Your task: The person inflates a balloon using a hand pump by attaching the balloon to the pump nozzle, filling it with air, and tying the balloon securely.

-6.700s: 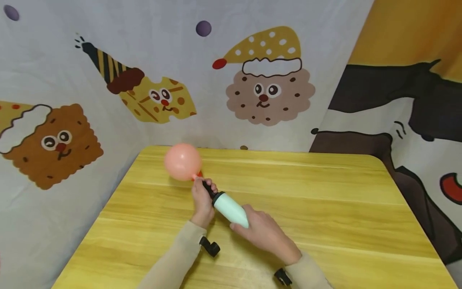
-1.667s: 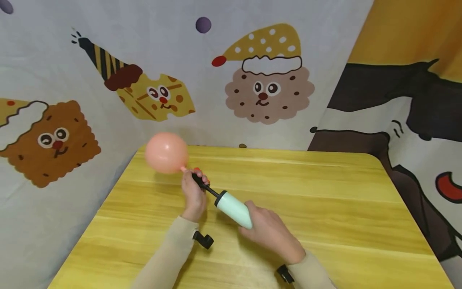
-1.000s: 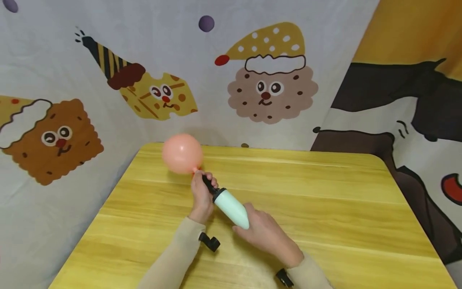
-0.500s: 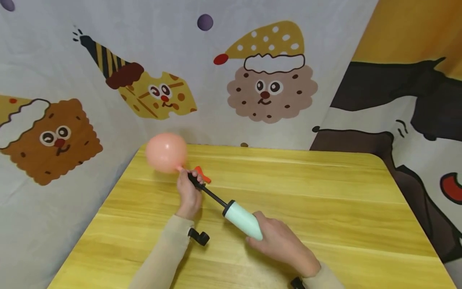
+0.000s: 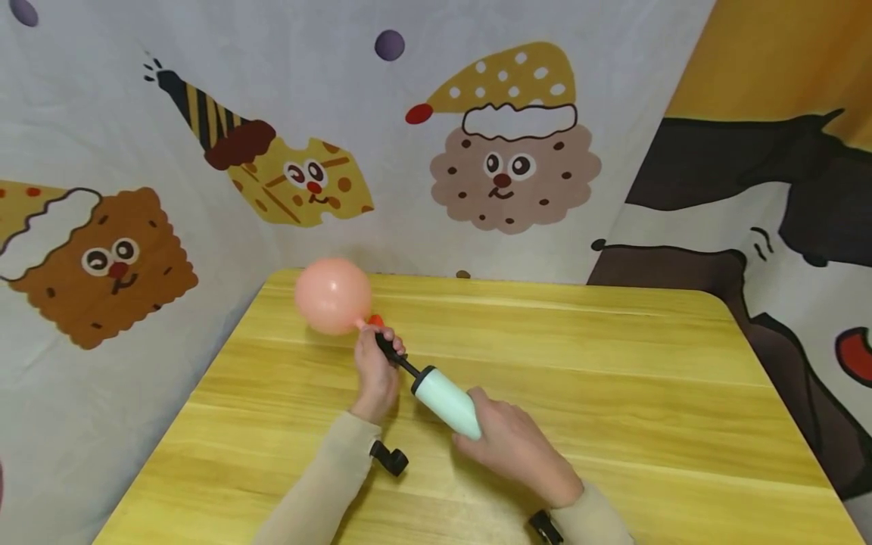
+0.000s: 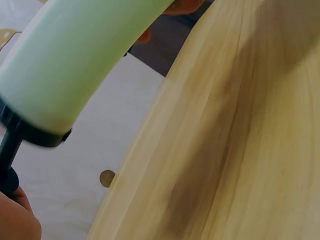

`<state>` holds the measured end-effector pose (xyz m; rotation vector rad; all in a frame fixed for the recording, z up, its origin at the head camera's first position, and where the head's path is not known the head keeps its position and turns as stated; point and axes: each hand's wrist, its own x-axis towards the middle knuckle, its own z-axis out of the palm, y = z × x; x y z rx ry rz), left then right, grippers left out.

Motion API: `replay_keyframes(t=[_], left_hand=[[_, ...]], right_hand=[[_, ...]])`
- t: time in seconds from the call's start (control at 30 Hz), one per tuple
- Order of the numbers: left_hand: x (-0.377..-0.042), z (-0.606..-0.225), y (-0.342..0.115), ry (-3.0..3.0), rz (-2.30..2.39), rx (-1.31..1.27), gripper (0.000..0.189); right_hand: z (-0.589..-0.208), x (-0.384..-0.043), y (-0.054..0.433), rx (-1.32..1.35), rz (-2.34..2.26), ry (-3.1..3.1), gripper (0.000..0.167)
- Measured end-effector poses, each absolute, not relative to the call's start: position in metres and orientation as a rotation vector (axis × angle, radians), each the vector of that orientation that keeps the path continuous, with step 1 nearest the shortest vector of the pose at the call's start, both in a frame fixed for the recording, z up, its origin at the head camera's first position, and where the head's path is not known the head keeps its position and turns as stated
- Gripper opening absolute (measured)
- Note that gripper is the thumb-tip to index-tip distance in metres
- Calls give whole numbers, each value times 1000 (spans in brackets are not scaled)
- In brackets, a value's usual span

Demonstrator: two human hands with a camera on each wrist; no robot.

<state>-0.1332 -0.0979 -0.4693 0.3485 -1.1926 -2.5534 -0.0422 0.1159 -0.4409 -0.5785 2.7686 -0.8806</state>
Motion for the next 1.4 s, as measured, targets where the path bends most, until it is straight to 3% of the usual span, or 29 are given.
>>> replay_keyframes(t=[0.5, 0.7, 0.97, 1.4], left_hand=[[-127, -467, -77, -1323, -2555, 335, 29], [-138, -457, -94, -1254, -2522, 301, 32], [-149, -453, -133, -1117, -2465, 363, 43], [-137, -473, -108, -1170, -2512, 441, 32]], right_hand=[[-437, -50, 103, -509, -946, 2744, 55], [-435, -47, 108, -539, -992, 2738, 64], [-437, -35, 136, -693, -880, 2819, 62], [-451, -34, 132, -636, -799, 2845, 59]])
